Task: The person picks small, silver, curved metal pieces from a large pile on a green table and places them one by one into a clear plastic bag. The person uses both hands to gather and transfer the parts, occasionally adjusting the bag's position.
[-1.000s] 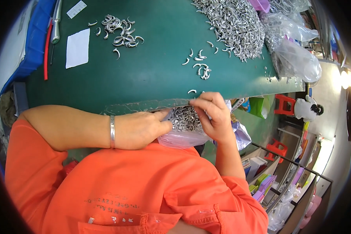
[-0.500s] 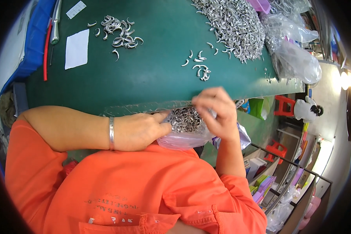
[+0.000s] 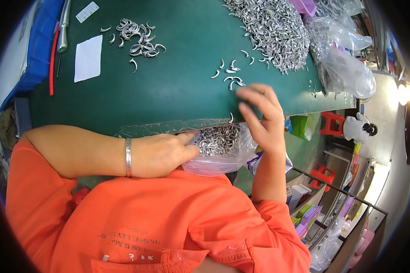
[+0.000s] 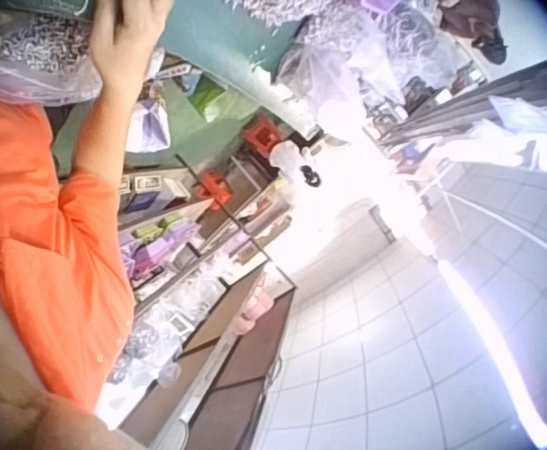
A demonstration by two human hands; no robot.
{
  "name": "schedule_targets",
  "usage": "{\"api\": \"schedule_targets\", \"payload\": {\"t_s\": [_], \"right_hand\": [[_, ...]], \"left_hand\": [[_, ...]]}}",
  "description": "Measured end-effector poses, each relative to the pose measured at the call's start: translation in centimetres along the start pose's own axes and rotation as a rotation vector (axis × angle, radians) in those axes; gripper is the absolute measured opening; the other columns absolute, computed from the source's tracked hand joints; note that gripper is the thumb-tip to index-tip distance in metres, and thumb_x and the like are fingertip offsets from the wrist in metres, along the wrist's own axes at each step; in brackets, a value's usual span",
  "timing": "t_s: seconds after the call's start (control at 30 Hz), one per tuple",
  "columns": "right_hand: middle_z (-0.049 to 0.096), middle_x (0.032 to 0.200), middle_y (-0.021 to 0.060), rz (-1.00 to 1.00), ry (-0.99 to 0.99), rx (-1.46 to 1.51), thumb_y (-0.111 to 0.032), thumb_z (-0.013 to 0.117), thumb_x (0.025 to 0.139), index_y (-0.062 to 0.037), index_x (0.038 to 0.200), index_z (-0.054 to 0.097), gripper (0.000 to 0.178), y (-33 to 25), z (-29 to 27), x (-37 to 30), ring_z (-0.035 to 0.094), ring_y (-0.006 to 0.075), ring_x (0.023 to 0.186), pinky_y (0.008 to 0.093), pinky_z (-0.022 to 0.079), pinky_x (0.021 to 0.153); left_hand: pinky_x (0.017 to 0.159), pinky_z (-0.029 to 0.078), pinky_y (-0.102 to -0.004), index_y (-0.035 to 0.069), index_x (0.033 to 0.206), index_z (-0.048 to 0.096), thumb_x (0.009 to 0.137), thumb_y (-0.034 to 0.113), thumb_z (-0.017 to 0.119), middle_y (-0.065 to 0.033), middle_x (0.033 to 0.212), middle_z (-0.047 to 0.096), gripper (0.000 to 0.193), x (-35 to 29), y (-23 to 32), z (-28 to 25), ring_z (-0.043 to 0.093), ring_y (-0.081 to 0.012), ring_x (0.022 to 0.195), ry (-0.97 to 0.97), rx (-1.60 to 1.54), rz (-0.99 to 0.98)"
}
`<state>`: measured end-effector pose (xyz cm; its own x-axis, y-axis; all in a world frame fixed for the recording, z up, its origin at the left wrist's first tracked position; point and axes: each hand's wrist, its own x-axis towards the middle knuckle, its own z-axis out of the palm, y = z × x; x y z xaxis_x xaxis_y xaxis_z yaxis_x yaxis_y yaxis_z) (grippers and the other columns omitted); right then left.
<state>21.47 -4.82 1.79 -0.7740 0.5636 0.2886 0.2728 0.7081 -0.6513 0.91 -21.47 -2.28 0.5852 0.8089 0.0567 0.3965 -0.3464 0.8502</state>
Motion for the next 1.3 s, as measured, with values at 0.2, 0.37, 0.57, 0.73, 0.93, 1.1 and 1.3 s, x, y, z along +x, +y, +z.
{"api": "schedule_targets", "payload": {"t_s": [0.2,0.37,0.57,0.73,0.93,1.1,1.3], "right_hand": [[0.063,0.091,0.0107,0.003,-0.338,0.182,0.0,0.071,0.076,-0.0031,0.09,0.07,0.015,0.7,-0.6,0.3,0.06,0.0283,0.088,0.0354,0.049,0.077],[0.061,0.101,0.0117,-0.086,0.09,-0.187,0.002,0.07,0.078,-0.0044,0.103,0.068,0.025,1.2,1.6,2.1,0.057,0.0287,0.091,0.0365,0.047,0.081],[0.064,0.089,0.012,0.044,-0.405,0.288,0.001,0.071,0.077,-0.0021,0.09,0.071,0.014,0.8,-0.8,1.5,0.061,0.0272,0.089,0.036,0.049,0.079],[0.062,0.094,0.0112,-0.032,0.065,-0.128,0.002,0.07,0.078,-0.0026,0.093,0.069,0.016,2.0,2.2,3.6,0.061,0.0294,0.082,0.0366,0.049,0.075],[0.063,0.091,0.0111,-0.049,-0.258,0.116,0.003,0.066,0.08,-0.0024,0.093,0.069,0.014,1.3,-0.4,3.7,0.061,0.0262,0.086,0.0348,0.049,0.079],[0.062,0.106,0.0131,-0.098,-0.021,-0.079,0.001,0.061,0.086,-0.0031,0.101,0.068,0.016,1.7,3.6,5.4,0.058,0.0312,0.099,0.0378,0.047,0.087],[0.065,0.095,0.0083,-0.266,-0.46,0.324,0.004,0.068,0.075,-0.0052,0.092,0.071,0.019,-0.4,1.8,1.0,0.06,0.0284,0.092,0.0394,0.048,0.084]], "left_hand": [[0.082,0.053,-0.0472,-0.004,0.098,0.051,0.086,0.005,0.054,-0.0396,0.123,0.046,0.015,0.0,0.2,-0.4,0.064,-0.047,0.09,-0.029,-0.038,-0.034],[0.084,0.052,-0.0479,-0.004,0.098,0.05,0.087,0.006,0.051,-0.0408,0.124,0.044,0.015,0.0,0.1,-0.2,0.063,-0.0476,0.092,-0.026,-0.013,-0.013],[0.083,0.052,-0.0483,-0.003,0.097,0.05,0.087,0.006,0.05,-0.0396,0.122,0.046,0.014,0.0,-0.1,0.2,0.063,-0.0472,0.091,-0.006,-0.032,-0.02],[0.084,0.052,-0.047,-0.003,0.098,0.051,0.087,0.005,0.051,-0.0387,0.127,0.043,0.014,0.1,0.2,-0.4,0.062,-0.0477,0.094,-0.057,-0.055,-0.061],[0.085,0.053,-0.046,-0.002,0.099,0.052,0.087,0.006,0.051,-0.0397,0.136,0.038,0.014,0.0,0.0,0.0,0.062,-0.0485,0.097,-0.084,-0.055,-0.086],[0.083,0.053,-0.0477,-0.003,0.098,0.052,0.088,0.006,0.049,-0.0416,0.125,0.045,0.014,0.0,-0.1,0.1,0.064,-0.0478,0.091,-0.001,-0.032,-0.021],[0.086,0.053,-0.0444,-0.001,0.102,0.054,0.087,0.009,0.054,-0.0343,0.138,0.039,0.018,0.4,-0.1,0.0,0.059,-0.0467,0.106,-0.15,-0.075,-0.135]]}}
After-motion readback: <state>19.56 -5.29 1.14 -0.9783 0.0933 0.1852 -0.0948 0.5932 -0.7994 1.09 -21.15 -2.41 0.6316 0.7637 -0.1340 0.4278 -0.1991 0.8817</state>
